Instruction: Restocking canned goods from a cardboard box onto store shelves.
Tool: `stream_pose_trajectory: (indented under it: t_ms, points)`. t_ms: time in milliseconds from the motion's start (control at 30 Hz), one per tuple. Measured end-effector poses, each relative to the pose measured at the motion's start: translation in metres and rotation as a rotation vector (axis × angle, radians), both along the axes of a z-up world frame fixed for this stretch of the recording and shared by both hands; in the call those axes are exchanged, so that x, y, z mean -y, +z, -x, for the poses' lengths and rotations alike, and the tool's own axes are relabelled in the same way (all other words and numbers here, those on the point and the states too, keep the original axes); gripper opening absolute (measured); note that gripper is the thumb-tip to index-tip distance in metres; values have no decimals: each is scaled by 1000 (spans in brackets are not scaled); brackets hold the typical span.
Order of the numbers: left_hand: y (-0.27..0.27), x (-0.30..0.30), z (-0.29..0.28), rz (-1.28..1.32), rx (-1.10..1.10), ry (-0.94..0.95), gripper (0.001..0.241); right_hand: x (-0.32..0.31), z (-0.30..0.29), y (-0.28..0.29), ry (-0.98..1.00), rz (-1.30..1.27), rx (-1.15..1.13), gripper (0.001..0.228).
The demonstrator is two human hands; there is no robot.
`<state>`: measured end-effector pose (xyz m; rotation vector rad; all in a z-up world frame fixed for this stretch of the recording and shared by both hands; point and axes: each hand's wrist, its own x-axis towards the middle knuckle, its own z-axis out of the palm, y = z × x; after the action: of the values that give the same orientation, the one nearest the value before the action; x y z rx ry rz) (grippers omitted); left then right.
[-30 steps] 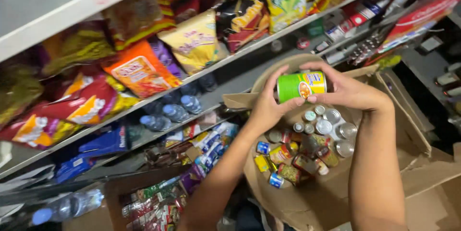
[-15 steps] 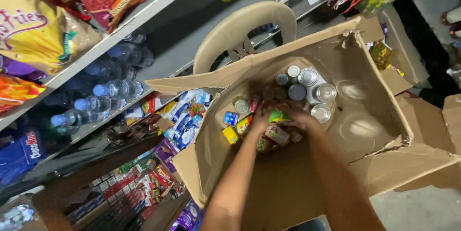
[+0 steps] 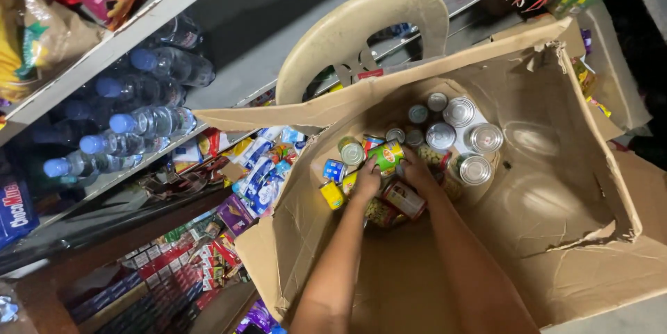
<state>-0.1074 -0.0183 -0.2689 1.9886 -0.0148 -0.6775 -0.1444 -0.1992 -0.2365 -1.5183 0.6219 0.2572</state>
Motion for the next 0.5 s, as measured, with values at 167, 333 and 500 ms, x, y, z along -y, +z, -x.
stream_pose_trajectory:
  t_ms: [167,333,500]
  points:
    - [100,4,-8,-157,-297,-17,49,-6,-17,59,110,148,-59,56]
    - [104,1,-19,-33,-274,13,51,-19,-24,47,290,467,7,37]
    - [221,8,-61,120,421,-69,41,-67,-63,179,-215,380,203,31]
